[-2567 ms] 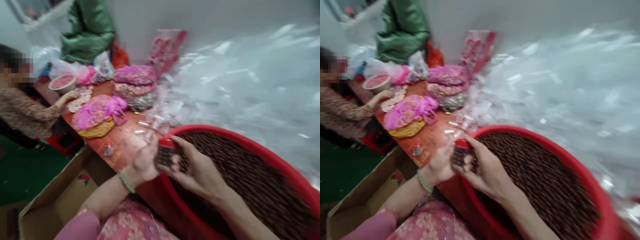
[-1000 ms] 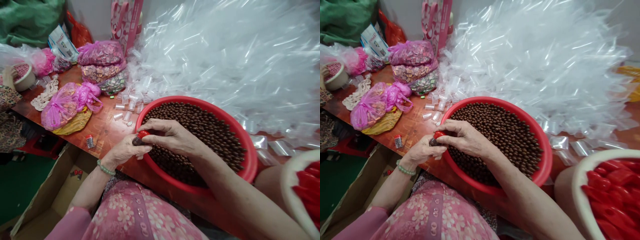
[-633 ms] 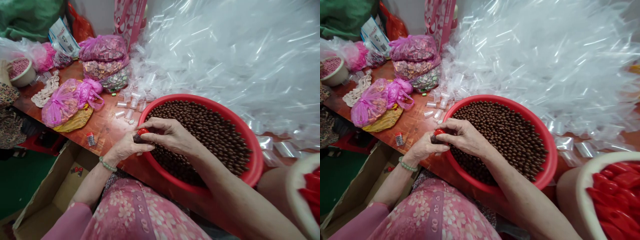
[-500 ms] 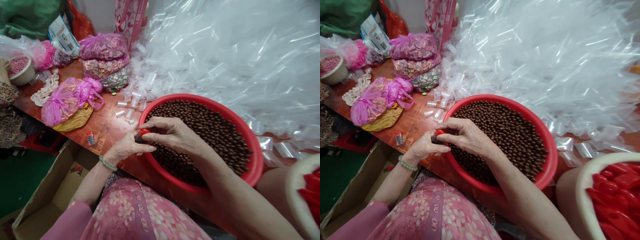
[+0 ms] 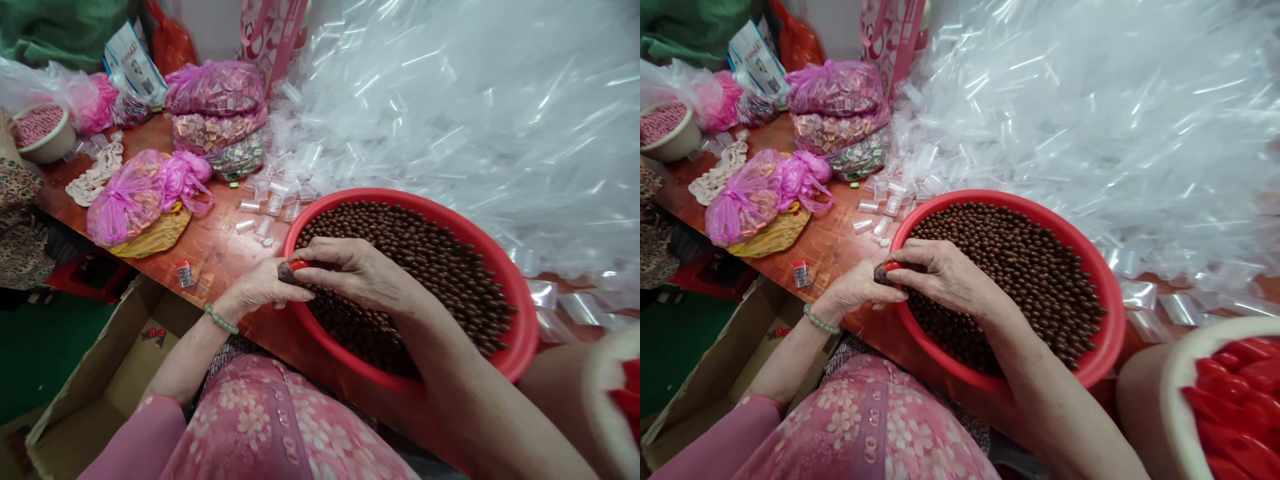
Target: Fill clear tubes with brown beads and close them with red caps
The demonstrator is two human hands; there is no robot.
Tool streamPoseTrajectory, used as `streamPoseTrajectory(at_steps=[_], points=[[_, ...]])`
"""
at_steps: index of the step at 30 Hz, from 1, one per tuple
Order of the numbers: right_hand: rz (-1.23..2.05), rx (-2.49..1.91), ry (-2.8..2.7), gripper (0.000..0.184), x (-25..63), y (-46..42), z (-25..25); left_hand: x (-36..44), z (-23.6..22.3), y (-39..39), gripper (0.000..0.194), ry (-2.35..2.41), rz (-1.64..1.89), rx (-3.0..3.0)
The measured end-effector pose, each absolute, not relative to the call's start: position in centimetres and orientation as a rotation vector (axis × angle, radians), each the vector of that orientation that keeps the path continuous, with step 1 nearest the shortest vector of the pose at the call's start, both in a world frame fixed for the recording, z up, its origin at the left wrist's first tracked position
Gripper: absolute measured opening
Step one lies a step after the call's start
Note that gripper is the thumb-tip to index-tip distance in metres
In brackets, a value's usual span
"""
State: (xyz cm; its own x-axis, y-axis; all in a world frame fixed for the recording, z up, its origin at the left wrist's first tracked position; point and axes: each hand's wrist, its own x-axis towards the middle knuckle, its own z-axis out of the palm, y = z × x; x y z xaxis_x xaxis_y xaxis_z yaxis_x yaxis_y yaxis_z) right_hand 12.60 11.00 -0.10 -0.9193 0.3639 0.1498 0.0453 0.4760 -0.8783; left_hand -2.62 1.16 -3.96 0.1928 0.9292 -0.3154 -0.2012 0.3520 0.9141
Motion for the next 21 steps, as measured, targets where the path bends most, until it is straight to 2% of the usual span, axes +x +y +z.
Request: streamPoseTrajectory(at_steps=[4,7,12,16,21], points=[[1.405,-0.337,-2.417,0.02,12.4,10.9,-0.2,-2.4,-3.8,1.0,0.052,0.997,1.022,0.814],[1.452,-0.403,-2.377,0.024,12.4,10.6,-0.6,-2.6,-3.8,1.0,0.048,0.992,1.023,0.829],[1.793,-0.574,-2.064,0.037,12.3,9.9,-1.0,-3.3,-3.8,1.0,0.048,1.054,0.971,0.933],[1.903,-0.604,-2.041,0.032,12.6,9.7,-0.9,-3.6,-3.9,1.0,0.047,1.079,0.933,1.063],[1.713,-0.526,-2.241,0.017,13.2,9.2,-0.3,-3.5,-4.0,1.1,0.037,1.111,0.933,1.297]])
